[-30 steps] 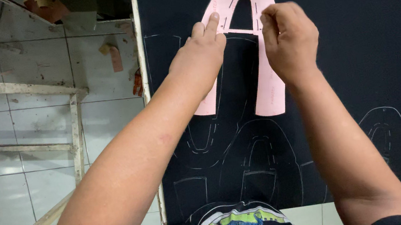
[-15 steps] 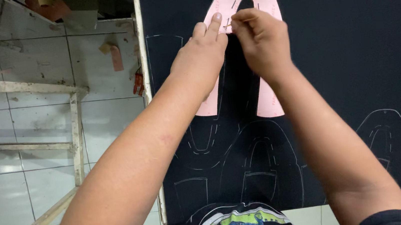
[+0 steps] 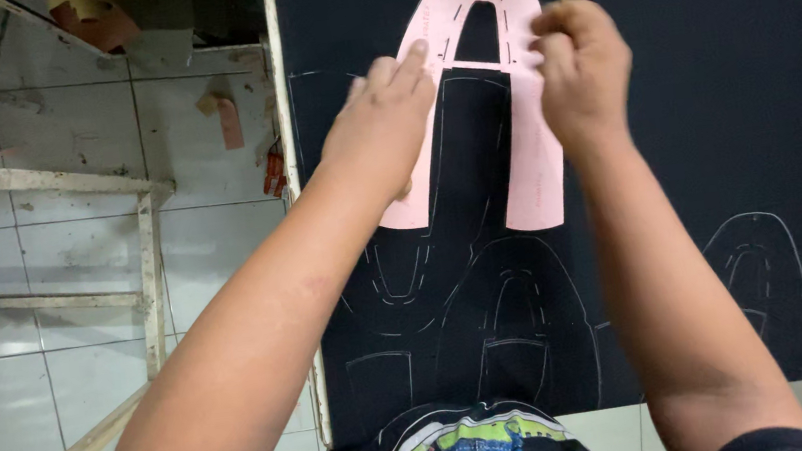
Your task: The person places pink paper shoe-pattern templates on a black fabric surface and uses a small pencil to trace the outlines. They reposition the templates multiple times to align with pre-drawn lines on the fabric and continue tracing each section.
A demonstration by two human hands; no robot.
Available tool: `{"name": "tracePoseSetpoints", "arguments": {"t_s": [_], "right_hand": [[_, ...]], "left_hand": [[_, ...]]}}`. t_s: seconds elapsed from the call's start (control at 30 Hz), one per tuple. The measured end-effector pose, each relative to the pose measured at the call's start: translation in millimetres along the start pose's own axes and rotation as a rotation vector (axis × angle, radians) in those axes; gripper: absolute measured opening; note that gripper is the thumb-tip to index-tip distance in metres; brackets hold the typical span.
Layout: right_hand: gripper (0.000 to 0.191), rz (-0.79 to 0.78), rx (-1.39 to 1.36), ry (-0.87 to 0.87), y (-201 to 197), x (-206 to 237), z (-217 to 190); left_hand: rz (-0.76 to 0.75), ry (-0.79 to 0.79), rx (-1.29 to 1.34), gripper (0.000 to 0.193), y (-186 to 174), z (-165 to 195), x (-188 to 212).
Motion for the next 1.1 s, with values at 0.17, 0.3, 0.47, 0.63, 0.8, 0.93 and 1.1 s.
{"name": "tracePoseSetpoints", "arguments": {"t_s": [0.17,0.3,0.47,0.63,0.8,0.93,1.1], "right_hand": [[0.02,0.054,0.455,0.231,-26.5,26.1,15.6],[0.023,-0.023,0.104,0.637,-29.6,47.2,11.2],[0.02,0.023,0.011,0.703,-79.2,109.7,16.1],[0.016,0.312,-0.076,0.862,-179.1,186.1,51.5],[0.008,0.372,-0.404,0.452,-272.2,222.6,49.2],[0.019,0.514,-0.154,0.457,-293.4,226.7,29.0],[0.032,0.436,-0.479,0.567,-293.9,212.0,42.5]], "left_hand": [[0.045,-0.161,-0.005,0.118,9.2,-13.8,18.3],[0.134,-0.045,0.081,0.094,23.9,-22.9,41.4],[0.302,0.004,0.257,0.081,61.1,-2.4,83.1],[0.406,-0.092,0.322,0.07,100.6,21.5,140.4],[0.529,-0.077,0.247,0.048,121.2,18.2,155.6],[0.647,-0.129,0.259,0.033,124.4,15.2,152.1],[0.585,-0.235,0.103,0.032,126.2,26.9,156.1]]}}
Point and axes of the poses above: each hand's wrist, its own x-axis away from the middle knuckle, its own y-axis out of the palm, z = x × y, the point moved 1 cm from there along -x, towards the middle knuckle, and after that the axes turned 2 degrees about z, right-handed, at the moved point
